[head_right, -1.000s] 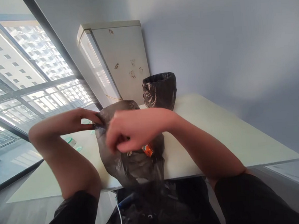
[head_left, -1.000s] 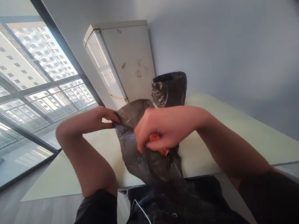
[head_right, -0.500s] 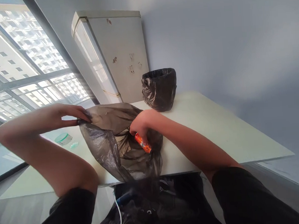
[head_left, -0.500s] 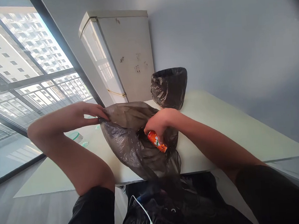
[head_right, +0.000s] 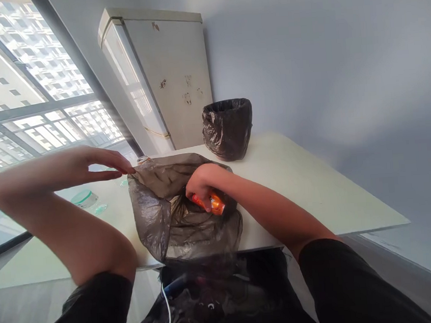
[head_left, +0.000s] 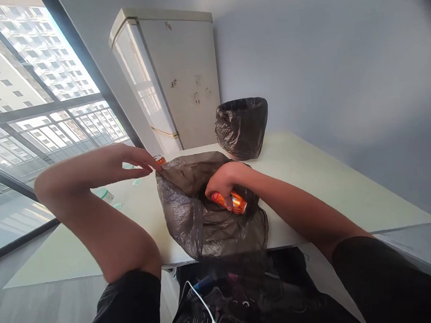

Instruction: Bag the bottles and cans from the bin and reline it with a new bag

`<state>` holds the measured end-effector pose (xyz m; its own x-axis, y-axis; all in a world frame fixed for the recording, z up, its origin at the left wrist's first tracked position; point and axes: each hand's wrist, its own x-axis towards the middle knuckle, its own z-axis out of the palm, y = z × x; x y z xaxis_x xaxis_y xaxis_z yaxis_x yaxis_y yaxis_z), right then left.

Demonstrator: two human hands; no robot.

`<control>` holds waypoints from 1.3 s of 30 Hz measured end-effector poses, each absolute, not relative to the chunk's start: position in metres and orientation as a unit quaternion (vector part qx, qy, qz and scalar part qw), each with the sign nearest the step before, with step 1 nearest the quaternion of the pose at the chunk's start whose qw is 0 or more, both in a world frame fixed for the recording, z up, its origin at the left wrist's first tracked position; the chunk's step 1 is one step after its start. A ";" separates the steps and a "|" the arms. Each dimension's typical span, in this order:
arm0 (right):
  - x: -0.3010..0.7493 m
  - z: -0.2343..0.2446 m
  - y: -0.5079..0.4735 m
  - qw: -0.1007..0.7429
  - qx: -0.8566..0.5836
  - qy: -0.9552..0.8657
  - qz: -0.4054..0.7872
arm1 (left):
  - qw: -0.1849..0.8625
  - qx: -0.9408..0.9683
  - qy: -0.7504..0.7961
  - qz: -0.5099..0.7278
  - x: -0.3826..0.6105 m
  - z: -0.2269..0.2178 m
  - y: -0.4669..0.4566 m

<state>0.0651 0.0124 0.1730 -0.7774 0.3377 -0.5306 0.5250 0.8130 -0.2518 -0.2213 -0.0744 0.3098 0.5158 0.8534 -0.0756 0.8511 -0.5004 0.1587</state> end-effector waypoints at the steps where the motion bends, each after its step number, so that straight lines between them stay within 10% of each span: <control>1: 0.069 0.179 0.012 0.240 0.211 0.926 -0.199 | 0.090 0.867 0.489 0.003 -0.219 0.311 -0.076; 15: 0.149 0.277 -0.025 -0.056 -0.025 0.941 -0.331 | 0.045 0.872 0.486 0.019 -0.208 0.313 -0.086; 25: 0.140 0.270 -0.028 -0.329 0.154 0.793 -0.489 | -0.103 0.854 0.473 0.188 -0.193 0.316 -0.108; 39: 0.097 0.249 -0.032 -0.368 0.151 0.625 -0.672 | -0.098 0.946 0.248 0.186 -0.148 0.316 -0.116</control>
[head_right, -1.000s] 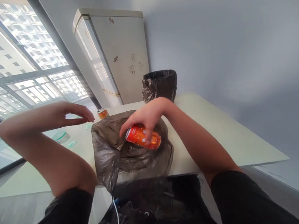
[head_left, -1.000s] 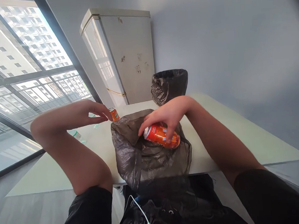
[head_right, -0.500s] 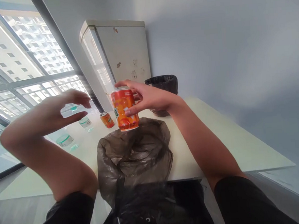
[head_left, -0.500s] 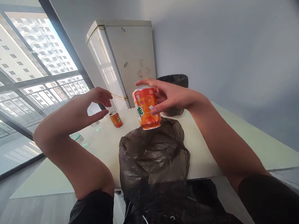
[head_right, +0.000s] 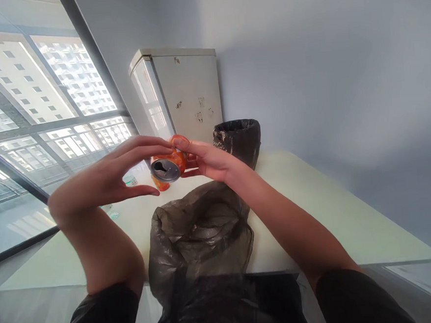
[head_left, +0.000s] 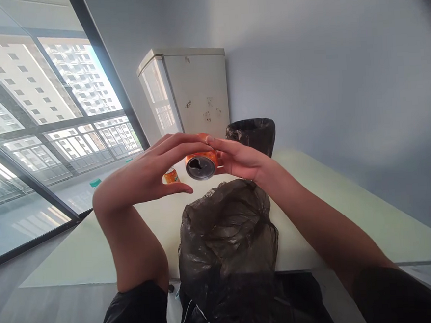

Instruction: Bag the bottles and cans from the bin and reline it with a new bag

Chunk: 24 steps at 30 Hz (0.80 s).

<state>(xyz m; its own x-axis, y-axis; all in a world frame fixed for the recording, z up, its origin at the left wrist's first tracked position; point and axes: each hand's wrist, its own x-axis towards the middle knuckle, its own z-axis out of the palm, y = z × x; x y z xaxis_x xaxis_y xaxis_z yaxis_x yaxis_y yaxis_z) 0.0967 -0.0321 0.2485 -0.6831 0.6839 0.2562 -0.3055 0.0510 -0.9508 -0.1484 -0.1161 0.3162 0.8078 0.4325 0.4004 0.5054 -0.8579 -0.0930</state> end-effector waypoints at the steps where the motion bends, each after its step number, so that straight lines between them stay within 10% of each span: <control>1: 0.096 0.248 -0.033 0.363 -0.152 -0.623 0.675 | 0.097 -0.947 -0.243 -0.184 -0.146 0.316 -0.115; 10: 0.093 0.248 -0.040 0.267 -0.168 -0.683 0.659 | 0.101 -0.944 -0.256 -0.185 -0.148 0.316 -0.121; 17: 0.102 0.248 -0.035 0.374 -0.366 -0.769 0.366 | 0.023 -0.900 -0.418 -0.121 -0.179 0.318 -0.117; 24: 0.117 0.254 -0.027 0.355 -0.331 -0.787 0.382 | -0.126 -0.799 -0.587 -0.036 -0.244 0.302 -0.058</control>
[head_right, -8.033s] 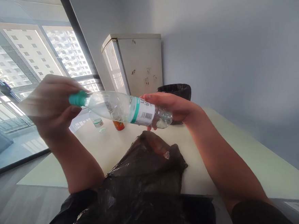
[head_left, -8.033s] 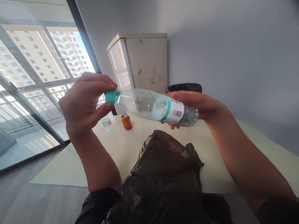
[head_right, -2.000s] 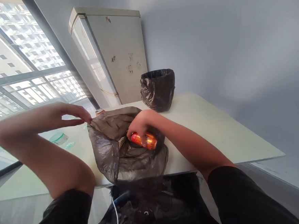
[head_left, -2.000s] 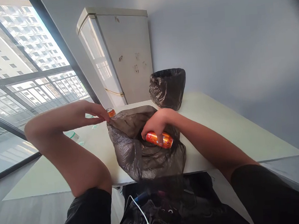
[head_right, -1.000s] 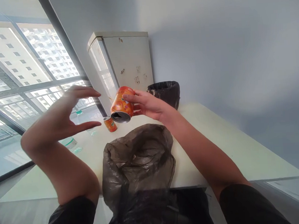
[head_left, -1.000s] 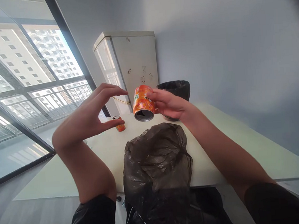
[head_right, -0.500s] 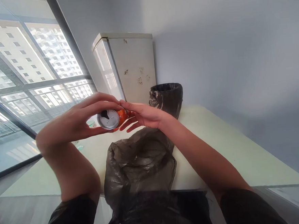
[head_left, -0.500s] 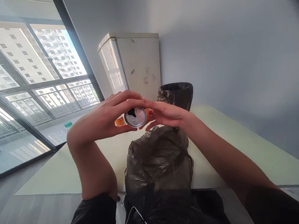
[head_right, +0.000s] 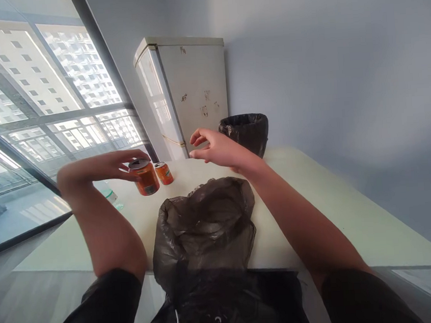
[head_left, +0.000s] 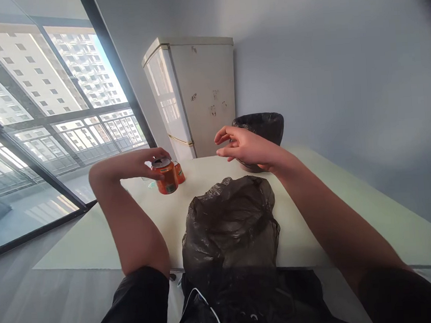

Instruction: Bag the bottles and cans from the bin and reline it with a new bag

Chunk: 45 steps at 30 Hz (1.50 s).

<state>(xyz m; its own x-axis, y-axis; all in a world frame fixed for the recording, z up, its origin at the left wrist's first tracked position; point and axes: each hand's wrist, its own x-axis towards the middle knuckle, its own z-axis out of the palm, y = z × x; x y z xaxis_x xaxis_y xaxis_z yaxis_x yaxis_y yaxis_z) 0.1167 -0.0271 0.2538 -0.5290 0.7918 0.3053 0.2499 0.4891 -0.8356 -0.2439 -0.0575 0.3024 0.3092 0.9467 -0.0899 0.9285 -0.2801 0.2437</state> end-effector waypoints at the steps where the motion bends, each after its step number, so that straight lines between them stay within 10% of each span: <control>1: 0.117 0.255 -0.028 0.353 -0.327 -0.790 0.379 | 0.152 0.777 0.610 0.024 -0.252 0.297 -0.046; 11: 0.116 0.261 -0.038 0.323 -0.337 -0.815 0.345 | 0.365 0.612 0.702 0.003 -0.309 0.230 0.020; 37: 0.124 0.262 -0.031 0.313 -0.251 -0.865 0.301 | 0.360 0.593 0.719 -0.043 -0.300 0.232 0.025; 45: 0.128 0.255 -0.025 0.120 -0.266 -0.919 0.263 | 0.349 0.594 0.723 -0.051 -0.297 0.235 0.023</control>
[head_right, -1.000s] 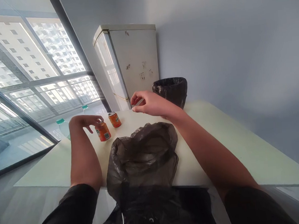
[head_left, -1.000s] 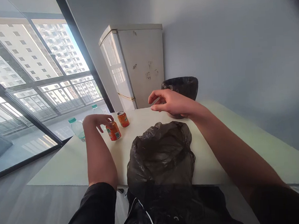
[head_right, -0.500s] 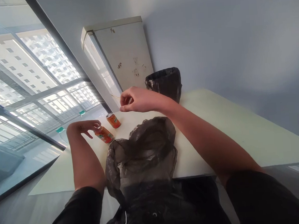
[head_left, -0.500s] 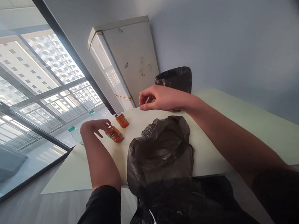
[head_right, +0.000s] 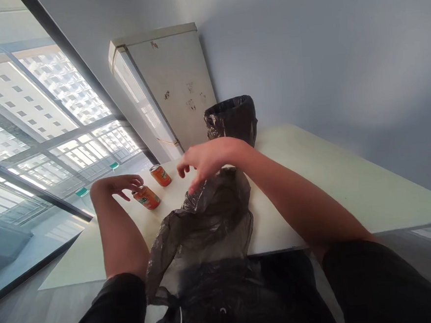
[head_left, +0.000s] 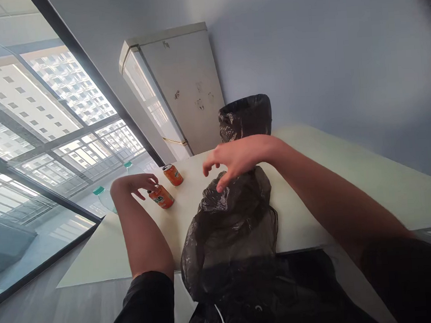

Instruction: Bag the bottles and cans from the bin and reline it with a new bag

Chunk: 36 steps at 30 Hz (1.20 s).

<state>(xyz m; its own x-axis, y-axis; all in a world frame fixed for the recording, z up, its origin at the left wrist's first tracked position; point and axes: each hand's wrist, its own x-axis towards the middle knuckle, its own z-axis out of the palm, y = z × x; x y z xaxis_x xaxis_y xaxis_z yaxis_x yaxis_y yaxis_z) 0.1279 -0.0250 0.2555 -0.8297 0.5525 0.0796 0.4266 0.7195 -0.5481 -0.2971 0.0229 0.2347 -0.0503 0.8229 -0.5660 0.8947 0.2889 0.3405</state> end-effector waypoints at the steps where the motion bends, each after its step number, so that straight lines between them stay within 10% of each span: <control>1: 0.127 0.253 -0.025 0.092 -0.277 -0.921 0.259 | 0.349 0.593 0.724 -0.052 -0.296 0.236 0.022; 12: 0.112 0.220 0.013 -0.232 -0.337 -0.875 0.258 | 0.173 0.684 0.708 0.023 -0.267 0.270 0.011; 19: 0.091 0.194 0.045 -0.022 -0.323 -0.935 0.143 | 0.151 0.805 0.574 0.005 -0.203 0.295 -0.019; 32: 0.071 0.155 0.059 -0.169 -0.240 -0.929 0.225 | 0.089 0.883 0.454 0.074 -0.169 0.301 -0.047; 36: 0.091 0.204 0.040 0.037 -0.213 -0.950 0.225 | 0.070 0.866 0.465 0.170 -0.164 0.303 -0.051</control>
<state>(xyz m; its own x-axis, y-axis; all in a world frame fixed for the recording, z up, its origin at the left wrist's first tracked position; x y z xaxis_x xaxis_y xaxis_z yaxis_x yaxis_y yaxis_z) 0.0913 0.0404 0.2036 -0.9062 0.4221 -0.0259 0.3887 0.8073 -0.4440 -0.1640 -0.0507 0.3027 0.5097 0.8290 0.2301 0.7813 -0.5580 0.2798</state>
